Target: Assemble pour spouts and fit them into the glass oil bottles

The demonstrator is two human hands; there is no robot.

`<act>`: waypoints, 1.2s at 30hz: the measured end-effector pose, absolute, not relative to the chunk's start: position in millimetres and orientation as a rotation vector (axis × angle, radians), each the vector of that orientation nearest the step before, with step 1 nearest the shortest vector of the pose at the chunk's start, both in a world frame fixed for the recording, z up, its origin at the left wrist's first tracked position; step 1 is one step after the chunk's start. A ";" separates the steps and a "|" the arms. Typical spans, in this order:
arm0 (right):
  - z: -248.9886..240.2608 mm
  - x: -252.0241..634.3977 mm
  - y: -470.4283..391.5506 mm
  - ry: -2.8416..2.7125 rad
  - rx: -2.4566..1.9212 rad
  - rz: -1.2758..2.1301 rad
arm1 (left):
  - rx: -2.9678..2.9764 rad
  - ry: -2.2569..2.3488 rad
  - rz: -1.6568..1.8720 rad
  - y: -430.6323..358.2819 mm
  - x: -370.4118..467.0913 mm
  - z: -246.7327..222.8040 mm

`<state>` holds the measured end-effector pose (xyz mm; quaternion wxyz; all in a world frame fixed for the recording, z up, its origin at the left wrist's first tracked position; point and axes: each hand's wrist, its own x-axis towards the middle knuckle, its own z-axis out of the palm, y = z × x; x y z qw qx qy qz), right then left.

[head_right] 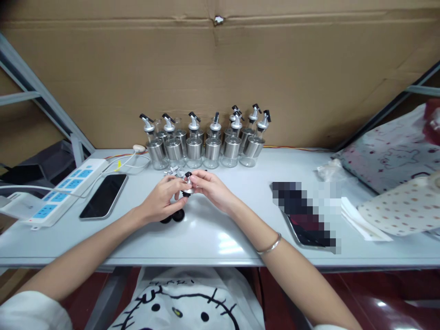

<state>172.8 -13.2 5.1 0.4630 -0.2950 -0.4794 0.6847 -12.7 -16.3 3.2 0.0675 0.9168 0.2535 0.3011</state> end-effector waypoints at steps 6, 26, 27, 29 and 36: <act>4.8 168.7 -16.5 -1.248 -0.743 1.613 | 2.760 0.733 0.868 -14.9 -8.7 4.1; 16.3 178.1 -5.7 -0.756 -0.880 1.368 | 2.417 1.282 1.378 106.2 28.6 151.9; 16.2 178.6 -5.0 -0.760 -0.881 1.371 | 2.449 1.345 1.310 117.7 34.8 157.6; 15.7 179.4 -3.5 -0.770 -0.883 1.374 | 2.577 1.425 1.102 136.0 49.8 164.0; 15.6 185.8 0.5 -0.760 -0.925 1.357 | 2.894 1.388 -0.025 159.3 104.2 160.1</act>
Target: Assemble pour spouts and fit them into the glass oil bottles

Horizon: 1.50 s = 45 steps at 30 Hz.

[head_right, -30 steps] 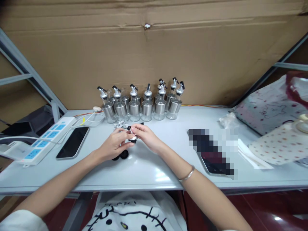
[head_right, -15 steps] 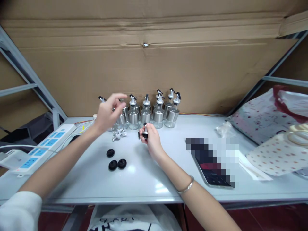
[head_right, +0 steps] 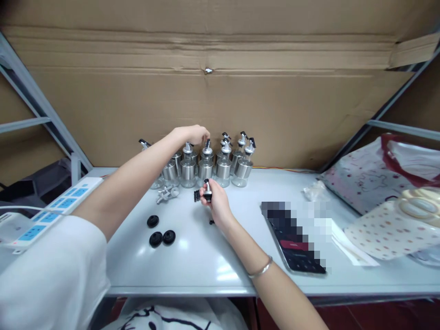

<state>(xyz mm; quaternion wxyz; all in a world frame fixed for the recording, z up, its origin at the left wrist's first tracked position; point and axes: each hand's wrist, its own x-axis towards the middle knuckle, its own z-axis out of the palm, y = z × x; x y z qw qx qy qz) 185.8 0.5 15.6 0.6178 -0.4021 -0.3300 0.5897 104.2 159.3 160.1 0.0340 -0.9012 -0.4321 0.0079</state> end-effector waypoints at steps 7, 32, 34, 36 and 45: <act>16.9 190.9 0.2 -0.749 -0.923 1.342 | -2.742 -1.349 0.063 167.6 119.9 149.9; 21.4 186.4 -10.0 -0.989 -0.908 0.839 | -1.916 -0.857 -2.390 81.1 97.2 177.7; 21.9 187.5 -9.2 -0.958 -0.868 0.850 | -2.150 -0.814 -2.395 63.1 87.3 163.4; 22.2 188.6 -8.3 -0.922 -0.819 0.892 | -2.367 -0.890 -2.271 44.5 76.6 140.4; 11.6 186.4 0.8 -1.033 -0.910 0.774 | -2.970 -0.720 -2.117 7.9 47.6 36.5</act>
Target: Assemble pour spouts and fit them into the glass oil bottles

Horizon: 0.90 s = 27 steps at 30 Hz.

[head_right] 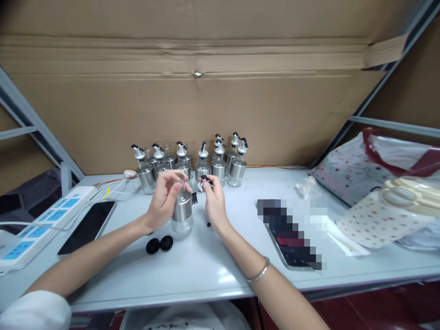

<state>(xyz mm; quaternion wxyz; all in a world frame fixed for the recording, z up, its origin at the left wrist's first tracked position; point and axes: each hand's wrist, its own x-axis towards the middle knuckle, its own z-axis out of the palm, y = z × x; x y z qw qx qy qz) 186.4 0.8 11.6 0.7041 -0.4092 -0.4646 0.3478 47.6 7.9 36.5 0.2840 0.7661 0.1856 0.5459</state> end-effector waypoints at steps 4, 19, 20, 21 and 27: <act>10.4 186.6 0.1 -1.110 -0.898 0.763 | 2.086 0.503 1.391 10.7 46.4 26.1; 43.1 181.0 -17.0 -1.154 -0.685 0.611 | 2.217 0.374 1.384 16.4 40.3 10.3; 46.2 181.1 -17.9 -1.204 -0.672 0.611 | 2.199 0.371 1.405 17.2 40.8 8.3; 48.9 181.3 -18.2 -1.259 -0.660 0.613 | 2.169 0.364 1.431 17.7 41.7 6.2; 57.1 180.8 -10.8 -1.429 -0.635 0.547 | 1.968 0.295 1.507 16.2 46.8 0.0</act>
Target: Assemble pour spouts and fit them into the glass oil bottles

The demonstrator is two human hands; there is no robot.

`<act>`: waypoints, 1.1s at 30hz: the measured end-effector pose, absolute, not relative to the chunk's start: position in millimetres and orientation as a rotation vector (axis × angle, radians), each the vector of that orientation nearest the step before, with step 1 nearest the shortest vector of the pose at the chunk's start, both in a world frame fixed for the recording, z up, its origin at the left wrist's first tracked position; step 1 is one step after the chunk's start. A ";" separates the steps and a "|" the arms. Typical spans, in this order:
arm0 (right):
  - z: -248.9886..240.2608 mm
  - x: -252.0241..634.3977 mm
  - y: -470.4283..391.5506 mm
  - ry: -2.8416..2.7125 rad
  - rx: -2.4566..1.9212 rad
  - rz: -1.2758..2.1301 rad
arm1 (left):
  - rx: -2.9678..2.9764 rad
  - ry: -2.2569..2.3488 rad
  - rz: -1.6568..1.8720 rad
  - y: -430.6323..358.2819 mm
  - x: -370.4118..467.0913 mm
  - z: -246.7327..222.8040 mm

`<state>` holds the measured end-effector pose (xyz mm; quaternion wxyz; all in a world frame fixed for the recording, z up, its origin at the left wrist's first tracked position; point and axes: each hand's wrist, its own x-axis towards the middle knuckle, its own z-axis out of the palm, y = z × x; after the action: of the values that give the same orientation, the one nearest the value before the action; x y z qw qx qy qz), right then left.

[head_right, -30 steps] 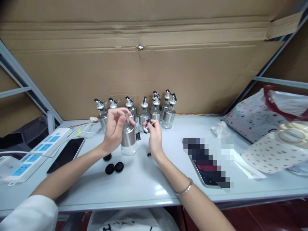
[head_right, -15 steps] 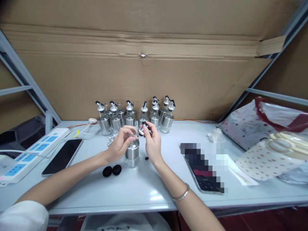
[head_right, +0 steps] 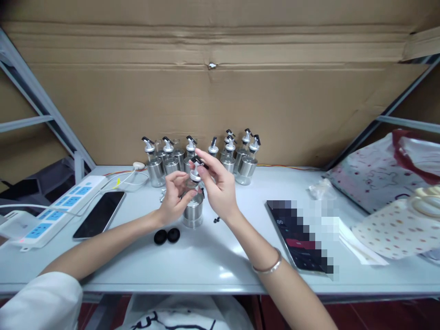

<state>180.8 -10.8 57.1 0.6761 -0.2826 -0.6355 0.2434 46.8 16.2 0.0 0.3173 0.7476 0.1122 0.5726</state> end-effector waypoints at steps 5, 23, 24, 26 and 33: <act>56.0 177.8 -6.6 -1.439 -0.664 0.503 | 1.934 0.278 1.498 16.1 48.2 0.4; 45.0 180.5 -9.3 -1.571 -0.785 0.291 | 2.001 0.253 1.516 19.7 49.1 -1.5; 44.7 180.7 -9.1 -1.576 -0.784 0.276 | 2.000 0.250 1.517 19.7 49.3 -1.8; 44.6 181.3 -8.9 -1.587 -0.779 0.257 | 2.003 0.235 1.522 19.3 49.3 -2.0; 44.3 181.9 -8.3 -1.617 -0.755 0.138 | 2.009 0.231 1.529 17.7 49.0 -1.3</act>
<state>181.9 -8.3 44.3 0.6256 -0.3289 -0.7049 0.0602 49.0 17.7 -1.3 0.2987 0.7562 0.0869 0.5757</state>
